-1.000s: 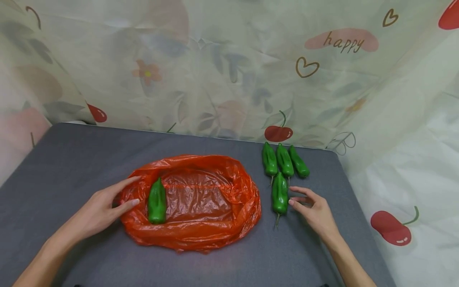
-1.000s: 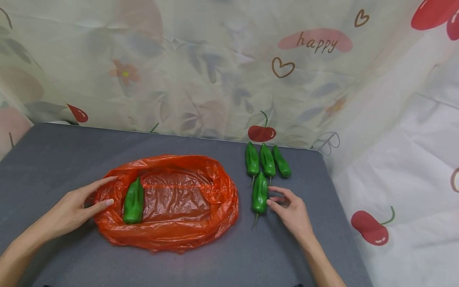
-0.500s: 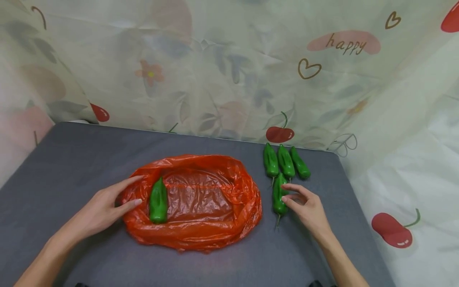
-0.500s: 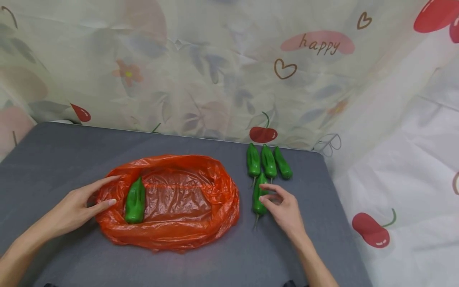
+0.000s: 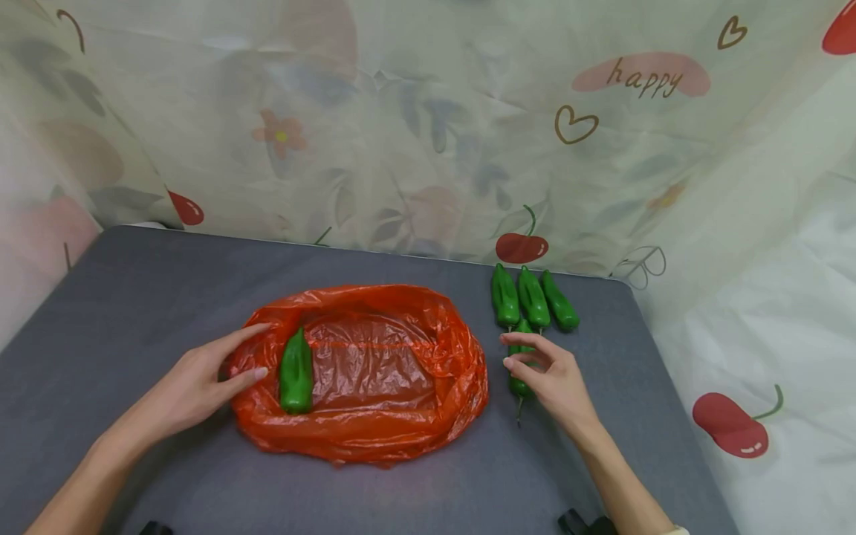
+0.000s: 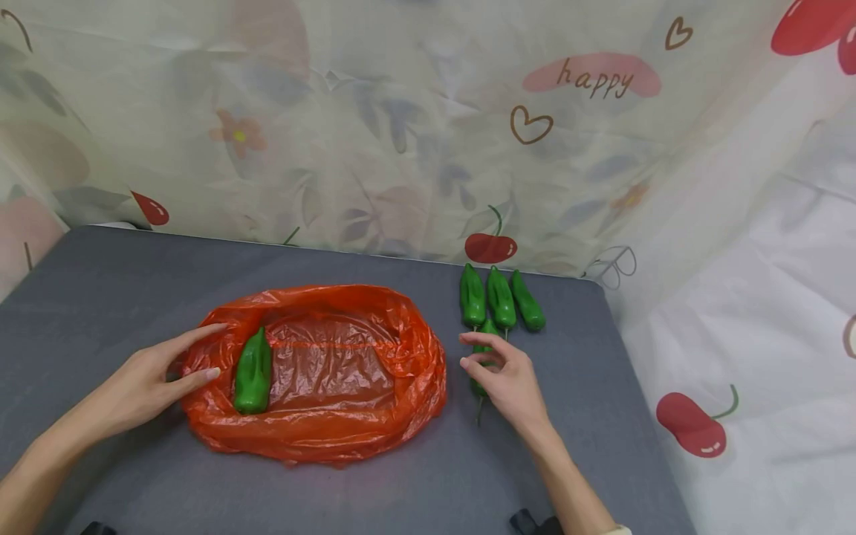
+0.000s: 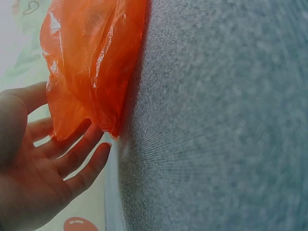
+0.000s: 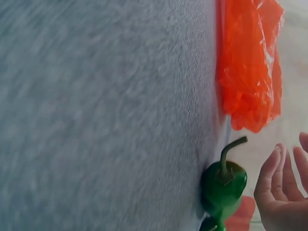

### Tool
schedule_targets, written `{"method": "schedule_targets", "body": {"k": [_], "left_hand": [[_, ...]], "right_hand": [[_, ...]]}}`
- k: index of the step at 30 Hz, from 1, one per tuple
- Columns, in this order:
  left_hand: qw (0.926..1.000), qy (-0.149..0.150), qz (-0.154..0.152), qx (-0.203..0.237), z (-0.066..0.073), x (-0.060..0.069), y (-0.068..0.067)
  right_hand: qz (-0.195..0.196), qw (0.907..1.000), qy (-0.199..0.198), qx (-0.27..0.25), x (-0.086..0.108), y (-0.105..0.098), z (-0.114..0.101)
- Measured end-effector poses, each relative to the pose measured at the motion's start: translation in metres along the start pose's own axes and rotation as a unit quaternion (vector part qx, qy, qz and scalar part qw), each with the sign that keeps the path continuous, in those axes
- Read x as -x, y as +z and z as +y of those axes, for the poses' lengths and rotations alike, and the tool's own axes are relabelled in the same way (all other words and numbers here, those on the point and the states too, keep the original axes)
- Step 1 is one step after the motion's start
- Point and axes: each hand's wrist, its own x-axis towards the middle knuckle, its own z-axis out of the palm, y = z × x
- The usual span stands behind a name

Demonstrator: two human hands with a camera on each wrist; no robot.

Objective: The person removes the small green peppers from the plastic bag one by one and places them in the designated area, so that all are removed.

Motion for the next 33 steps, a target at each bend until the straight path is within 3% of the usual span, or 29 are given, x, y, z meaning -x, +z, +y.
{"method": "schedule_targets", "body": {"k": [11, 18, 33], "left_hand": [[0.9999, -0.008, -0.003, 0.010, 0.002, -0.002, 0.005], [0.9999, -0.005, 0.002, 0.011, 0.002, -0.002, 0.006], [0.9999, -0.005, -0.004, 0.009, 0.002, -0.004, 0.005]], "right_hand": [[-0.029, 0.9989, 0.025, -0.027, -0.003, 0.016, -0.006], [-0.055, 0.9965, 0.015, -0.062, -0.005, 0.033, -0.009], [-0.104, 0.9917, -0.021, -0.073, -0.017, 0.074, -0.026]]}}
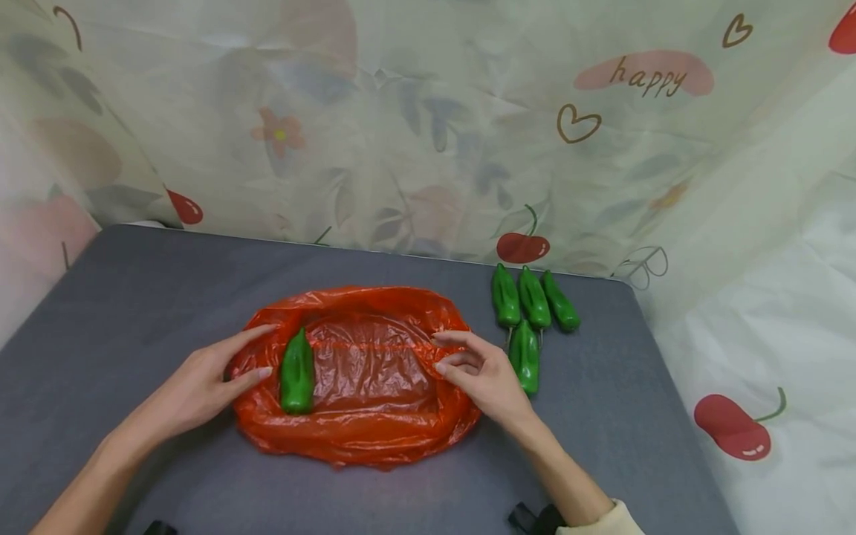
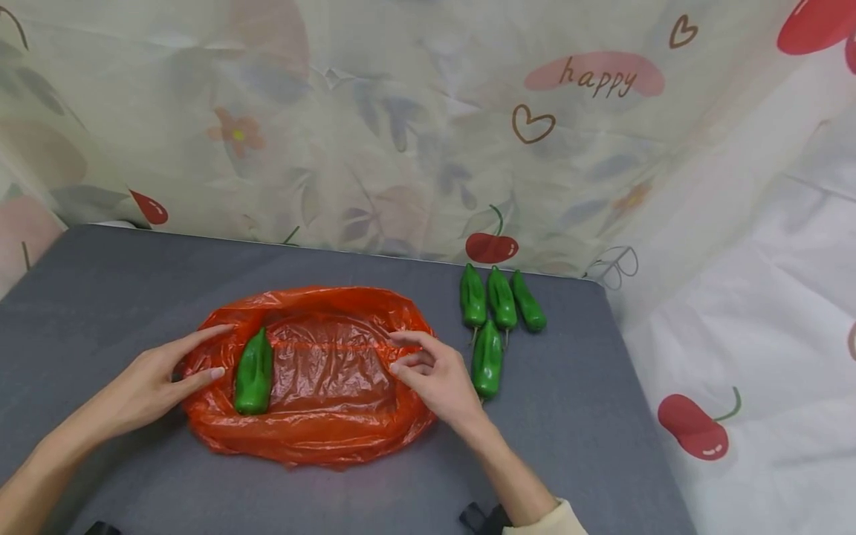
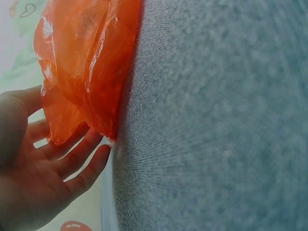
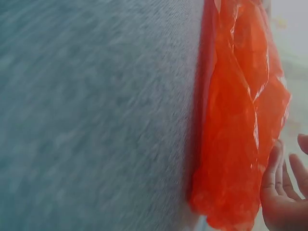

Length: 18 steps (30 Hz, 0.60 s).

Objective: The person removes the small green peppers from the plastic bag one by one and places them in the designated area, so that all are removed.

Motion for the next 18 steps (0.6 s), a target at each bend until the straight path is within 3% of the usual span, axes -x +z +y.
{"method": "schedule_targets", "body": {"k": [18], "left_hand": [[0.9999, -0.011, -0.007, -0.003, 0.000, -0.002, -0.001]], "right_hand": [[-0.029, 0.9996, 0.002, 0.005, -0.012, 0.041, -0.011]]}}
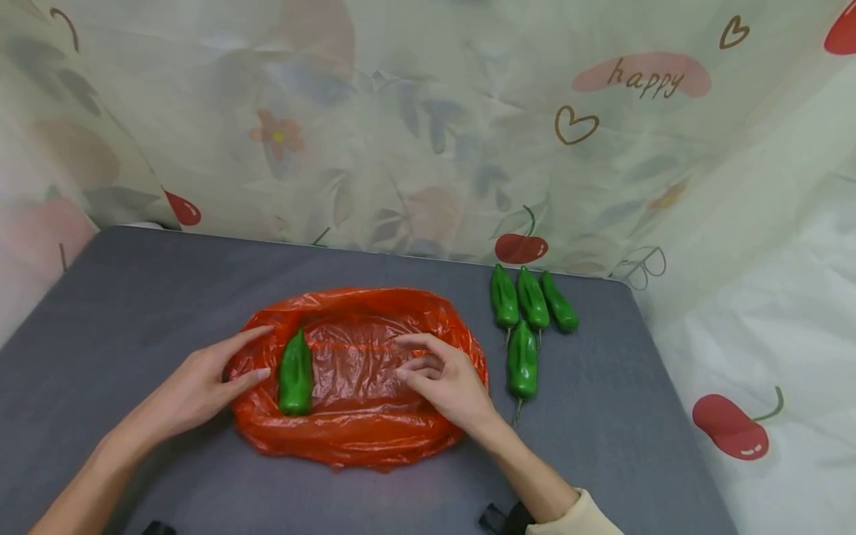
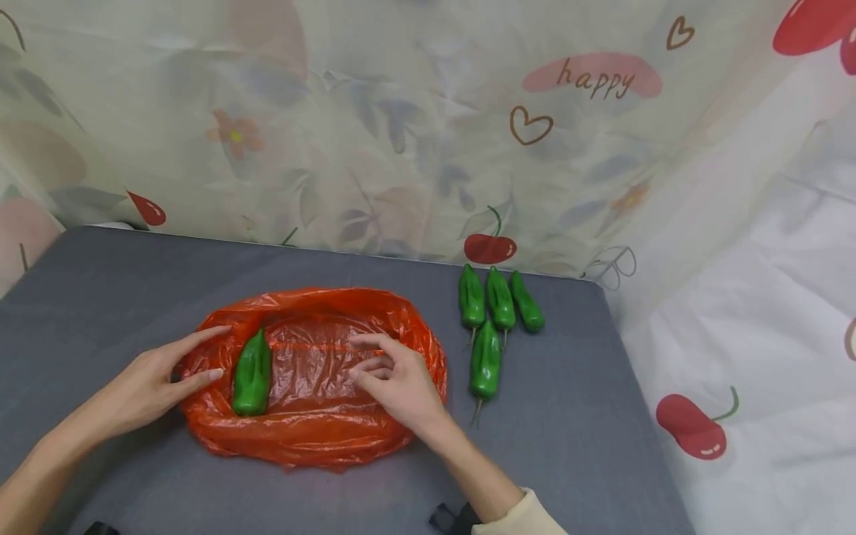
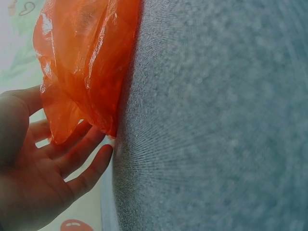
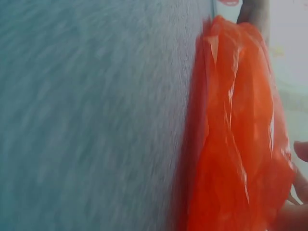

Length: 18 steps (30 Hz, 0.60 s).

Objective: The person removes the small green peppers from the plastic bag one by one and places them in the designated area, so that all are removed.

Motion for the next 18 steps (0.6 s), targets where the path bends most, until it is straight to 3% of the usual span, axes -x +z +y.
{"method": "schedule_targets", "body": {"k": [11, 18], "left_hand": [[1.0000, -0.006, -0.005, -0.003, 0.000, 0.001, -0.001], [1.0000, 0.003, 0.000, -0.003, 0.000, 0.002, -0.001]], "right_hand": [[-0.031, 0.9994, -0.008, -0.010, -0.009, 0.029, -0.004], [-0.042, 0.9988, -0.021, 0.013, -0.017, 0.045, -0.011]]}}
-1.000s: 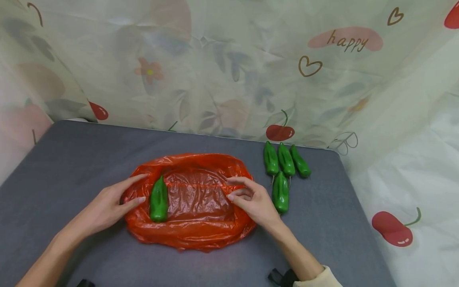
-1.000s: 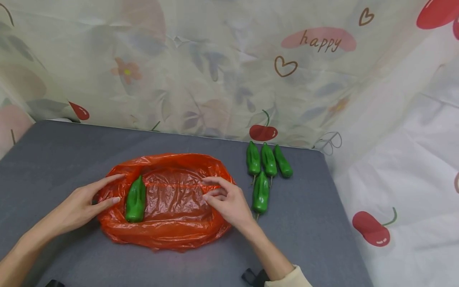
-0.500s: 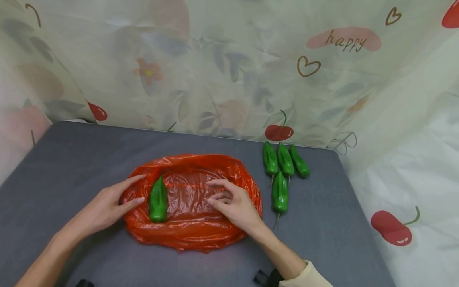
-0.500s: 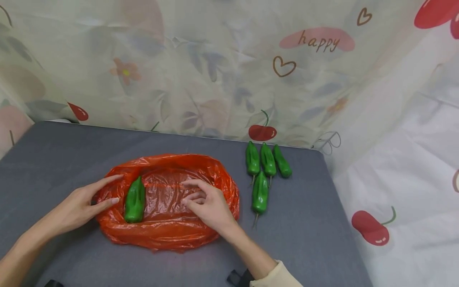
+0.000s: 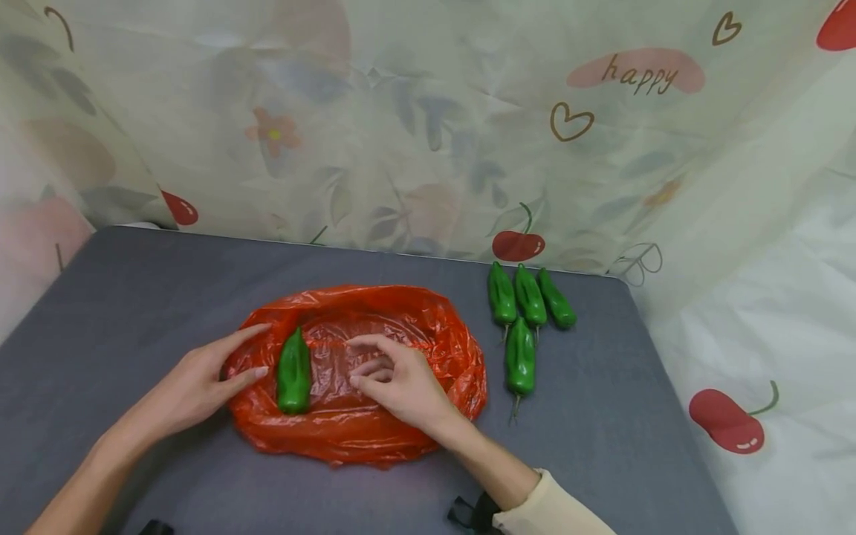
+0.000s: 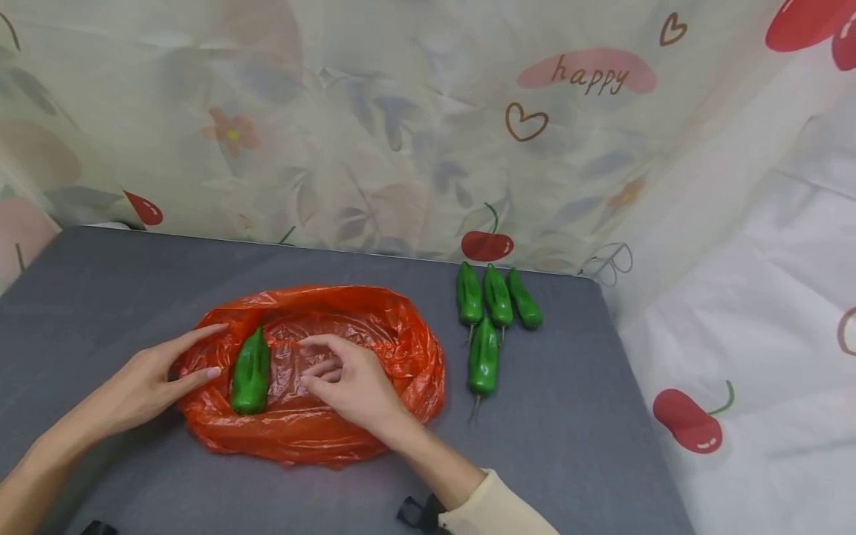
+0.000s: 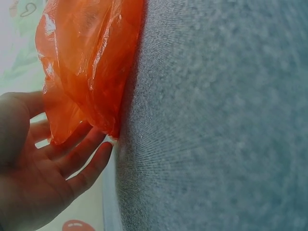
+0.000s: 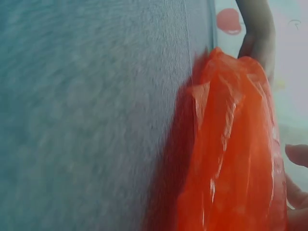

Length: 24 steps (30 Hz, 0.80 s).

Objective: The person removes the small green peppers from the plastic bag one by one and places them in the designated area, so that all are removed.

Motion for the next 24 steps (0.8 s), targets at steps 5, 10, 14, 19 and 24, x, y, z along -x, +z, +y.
{"method": "schedule_targets", "body": {"k": [5, 10, 14, 19, 24], "left_hand": [[1.0000, 0.002, -0.007, 0.005, -0.002, 0.002, -0.001], [1.0000, -0.001, -0.009, 0.003, -0.002, 0.002, -0.002], [1.0000, -0.003, -0.006, -0.001, -0.002, 0.001, -0.003], [1.0000, -0.006, -0.006, -0.003, -0.002, 0.001, -0.002], [1.0000, -0.003, -0.007, -0.003, -0.001, 0.001, -0.002]], "right_hand": [[-0.013, 0.9993, 0.008, 0.033, -0.005, 0.011, -0.002], [-0.020, 0.9976, 0.021, 0.063, -0.009, 0.019, -0.005], [-0.025, 0.9974, 0.023, 0.064, -0.014, 0.024, -0.007], [-0.046, 0.9958, 0.038, 0.069, -0.020, 0.033, -0.007], [-0.062, 0.9929, 0.054, 0.086, -0.025, 0.040, -0.006]]}}
